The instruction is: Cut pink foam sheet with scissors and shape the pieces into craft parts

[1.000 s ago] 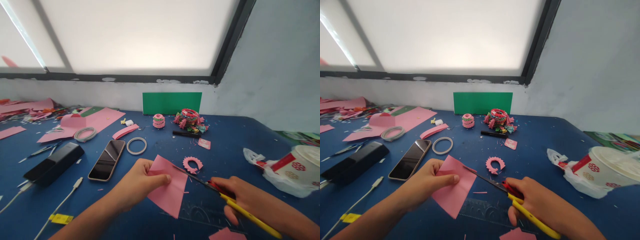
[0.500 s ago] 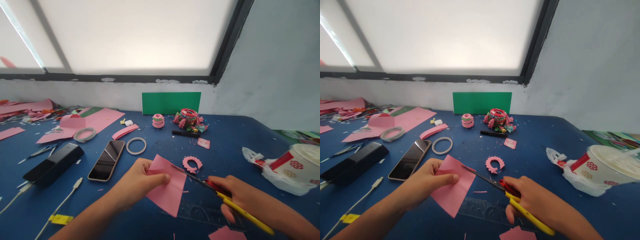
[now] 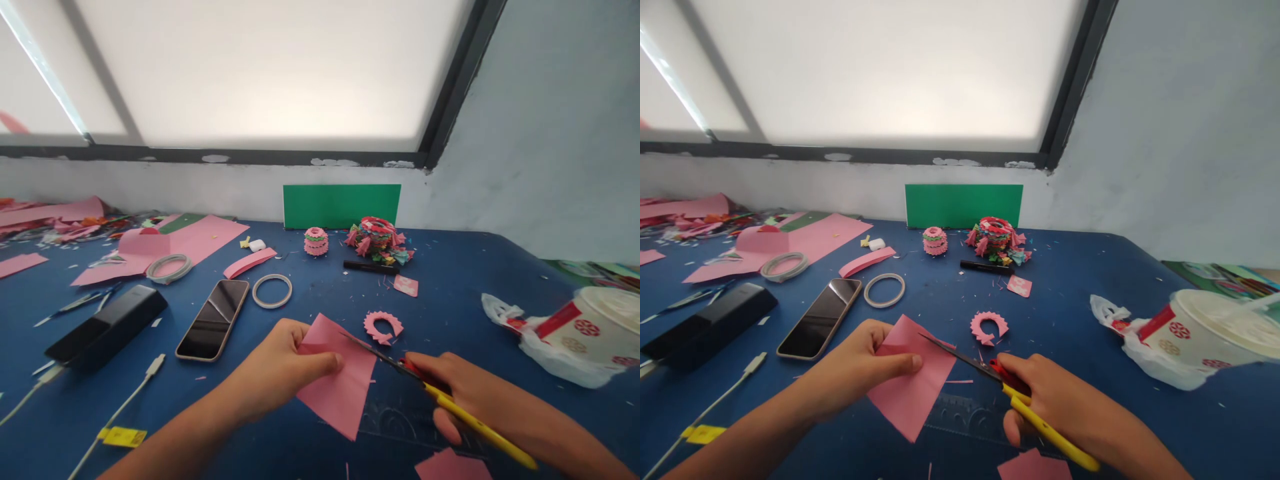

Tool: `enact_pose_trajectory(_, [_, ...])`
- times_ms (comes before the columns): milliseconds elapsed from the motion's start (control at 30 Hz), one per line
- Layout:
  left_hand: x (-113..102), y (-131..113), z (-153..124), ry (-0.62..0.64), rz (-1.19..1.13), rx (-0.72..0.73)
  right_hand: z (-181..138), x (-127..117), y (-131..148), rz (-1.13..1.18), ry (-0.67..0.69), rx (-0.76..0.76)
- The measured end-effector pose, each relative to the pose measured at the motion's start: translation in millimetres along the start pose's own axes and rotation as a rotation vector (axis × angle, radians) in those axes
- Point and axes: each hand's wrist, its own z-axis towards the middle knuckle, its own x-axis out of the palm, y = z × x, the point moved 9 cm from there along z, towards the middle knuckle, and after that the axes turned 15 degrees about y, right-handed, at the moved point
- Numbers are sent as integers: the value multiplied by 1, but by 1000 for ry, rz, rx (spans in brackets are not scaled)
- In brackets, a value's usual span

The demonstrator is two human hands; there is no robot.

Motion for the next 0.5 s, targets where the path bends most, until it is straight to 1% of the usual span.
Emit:
enact_pose_trajectory(133, [7, 1, 4, 50, -59, 14, 4, 3, 0, -12, 8, -5])
enact_pose_trajectory(233, [11, 2, 6, 80, -93, 14, 5, 6, 2, -16, 15, 27])
enact_pose_trajectory(400, [13, 5, 7, 83, -115, -26, 4, 7, 7, -61, 5, 30])
enact_pose_trajectory(500, [10, 7, 6, 44, -123, -47, 5, 6, 6, -89, -12, 16])
